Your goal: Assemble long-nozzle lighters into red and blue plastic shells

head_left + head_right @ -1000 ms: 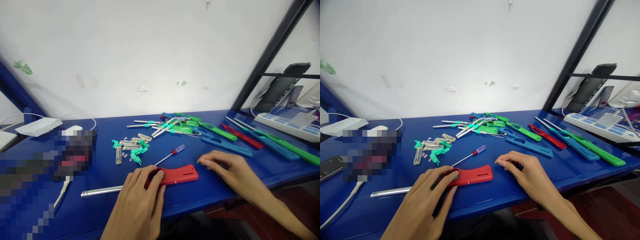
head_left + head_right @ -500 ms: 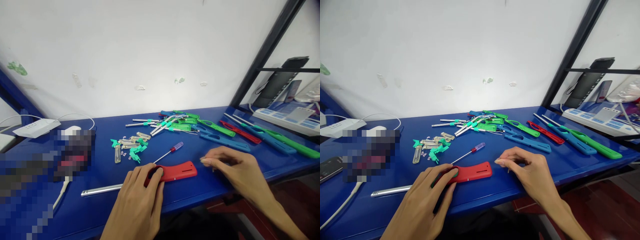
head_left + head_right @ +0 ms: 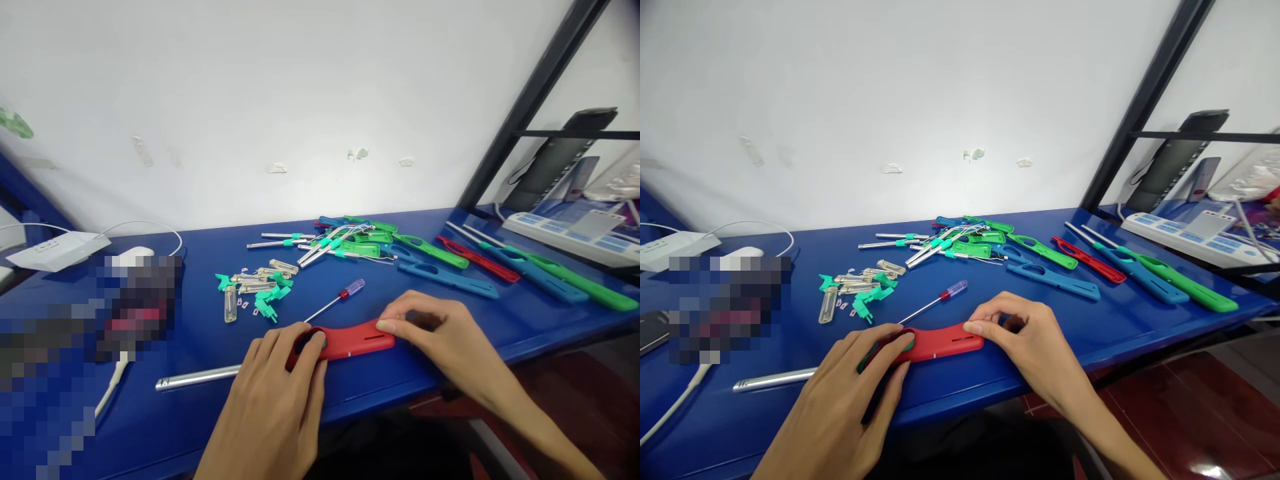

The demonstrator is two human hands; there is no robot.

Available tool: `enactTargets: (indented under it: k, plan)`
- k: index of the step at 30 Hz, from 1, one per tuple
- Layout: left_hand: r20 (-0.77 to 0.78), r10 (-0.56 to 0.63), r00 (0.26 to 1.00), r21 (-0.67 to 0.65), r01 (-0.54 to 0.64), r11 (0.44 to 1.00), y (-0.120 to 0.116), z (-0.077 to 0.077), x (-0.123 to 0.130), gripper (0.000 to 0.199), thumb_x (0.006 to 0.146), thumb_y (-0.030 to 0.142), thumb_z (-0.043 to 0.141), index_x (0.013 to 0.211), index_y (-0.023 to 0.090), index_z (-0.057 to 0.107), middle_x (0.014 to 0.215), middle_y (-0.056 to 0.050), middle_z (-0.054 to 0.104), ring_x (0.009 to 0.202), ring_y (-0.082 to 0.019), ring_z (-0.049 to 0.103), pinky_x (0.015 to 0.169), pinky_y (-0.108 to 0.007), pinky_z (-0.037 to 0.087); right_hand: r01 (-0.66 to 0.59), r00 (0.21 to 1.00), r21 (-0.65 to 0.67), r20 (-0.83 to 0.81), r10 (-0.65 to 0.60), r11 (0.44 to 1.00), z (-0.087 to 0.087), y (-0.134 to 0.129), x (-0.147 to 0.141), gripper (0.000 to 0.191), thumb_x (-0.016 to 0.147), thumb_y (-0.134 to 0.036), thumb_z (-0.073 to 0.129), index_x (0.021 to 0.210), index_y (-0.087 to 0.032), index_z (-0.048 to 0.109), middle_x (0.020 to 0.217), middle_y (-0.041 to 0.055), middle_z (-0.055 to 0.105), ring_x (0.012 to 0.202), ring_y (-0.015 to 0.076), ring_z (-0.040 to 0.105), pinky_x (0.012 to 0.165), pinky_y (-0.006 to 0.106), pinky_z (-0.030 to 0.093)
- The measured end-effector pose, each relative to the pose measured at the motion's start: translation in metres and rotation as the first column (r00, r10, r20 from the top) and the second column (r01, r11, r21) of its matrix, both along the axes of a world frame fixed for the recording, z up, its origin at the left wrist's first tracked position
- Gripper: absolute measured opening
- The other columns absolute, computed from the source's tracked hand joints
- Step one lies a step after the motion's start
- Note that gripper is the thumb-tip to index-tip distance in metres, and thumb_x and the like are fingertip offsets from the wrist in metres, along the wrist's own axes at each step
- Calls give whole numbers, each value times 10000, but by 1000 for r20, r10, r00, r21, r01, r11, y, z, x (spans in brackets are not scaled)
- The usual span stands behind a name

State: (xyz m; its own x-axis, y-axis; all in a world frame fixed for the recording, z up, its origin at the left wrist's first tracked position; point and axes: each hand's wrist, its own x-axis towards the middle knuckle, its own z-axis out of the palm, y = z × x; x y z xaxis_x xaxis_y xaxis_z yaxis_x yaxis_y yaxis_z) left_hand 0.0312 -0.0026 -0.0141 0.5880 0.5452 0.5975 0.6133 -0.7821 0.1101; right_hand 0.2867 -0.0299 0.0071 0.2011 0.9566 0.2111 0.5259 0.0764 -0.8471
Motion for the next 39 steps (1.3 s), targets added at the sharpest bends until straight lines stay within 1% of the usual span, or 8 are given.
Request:
enactTargets:
  k: [6,11,18,21,29,33,36,39]
  plan:
    - [-25,-5,1000,-1,5,1000,1,-1,-2,325,1059,142,479,1356,173,609,1302,-132,678,1141,-301,672,939,-484,610,-30,999,-44,-27,29,999,0,1,0,273,862,-515,787,780,-257,812,860,36,787,779,224,688,678,331,486]
    - [-50,1,999,19,0,1000,2,-5,-5,344,1053,160,482,1375,181,600,1329,-135,671,1160,-315,670,938,-489,601,-64,997,-53,-47,61,997,1,1,1,256,888,-500,782,799,-261,806,895,19,772,819,210,677,714,322,466]
    - [-73,4,997,21,-2,1000,4,-7,-5,352,1054,169,491,1392,194,587,1343,-129,669,1169,-310,666,952,-485,594,-91,996,-62,4,92,994,2,1,2,266,921,-492,758,790,-266,806,912,11,746,795,181,633,718,319,444]
    - [-76,4,997,21,-3,1000,5,-7,-5,348,1053,171,499,1388,186,594,1350,-131,665,1180,-311,661,958,-482,591,-99,995,-85,3,100,991,2,1,3,263,927,-488,739,811,-265,819,920,23,750,794,189,634,712,325,448]
    - [-68,0,998,39,3,999,5,-8,-6,356,1063,177,489,1404,190,590,1365,-128,651,1184,-307,651,965,-473,579,-150,989,-150,-9,150,977,6,3,8,266,867,-506,779,816,-246,798,876,27,729,793,193,633,705,319,469]
    - [-53,-1,999,44,3,999,3,-6,-4,339,1055,152,476,1367,183,603,1330,-131,664,1153,-305,659,938,-478,586,-233,972,-205,-31,232,951,12,5,13,257,885,-499,781,832,-247,784,868,7,721,808,181,626,755,316,463]
    - [-36,-12,999,54,14,998,2,-3,-2,332,1052,136,454,1343,173,610,1293,-134,677,1122,-303,670,911,-481,596,-334,942,-268,-54,332,904,16,9,21,227,882,-477,797,857,-251,783,850,-12,716,773,164,591,732,308,441]
    - [-33,-9,999,51,10,999,2,-2,-2,332,1053,134,451,1343,173,609,1286,-132,681,1123,-303,672,906,-479,597,-375,926,-293,-66,373,879,20,11,27,212,893,-469,790,875,-257,788,872,-20,716,760,157,575,709,303,428]
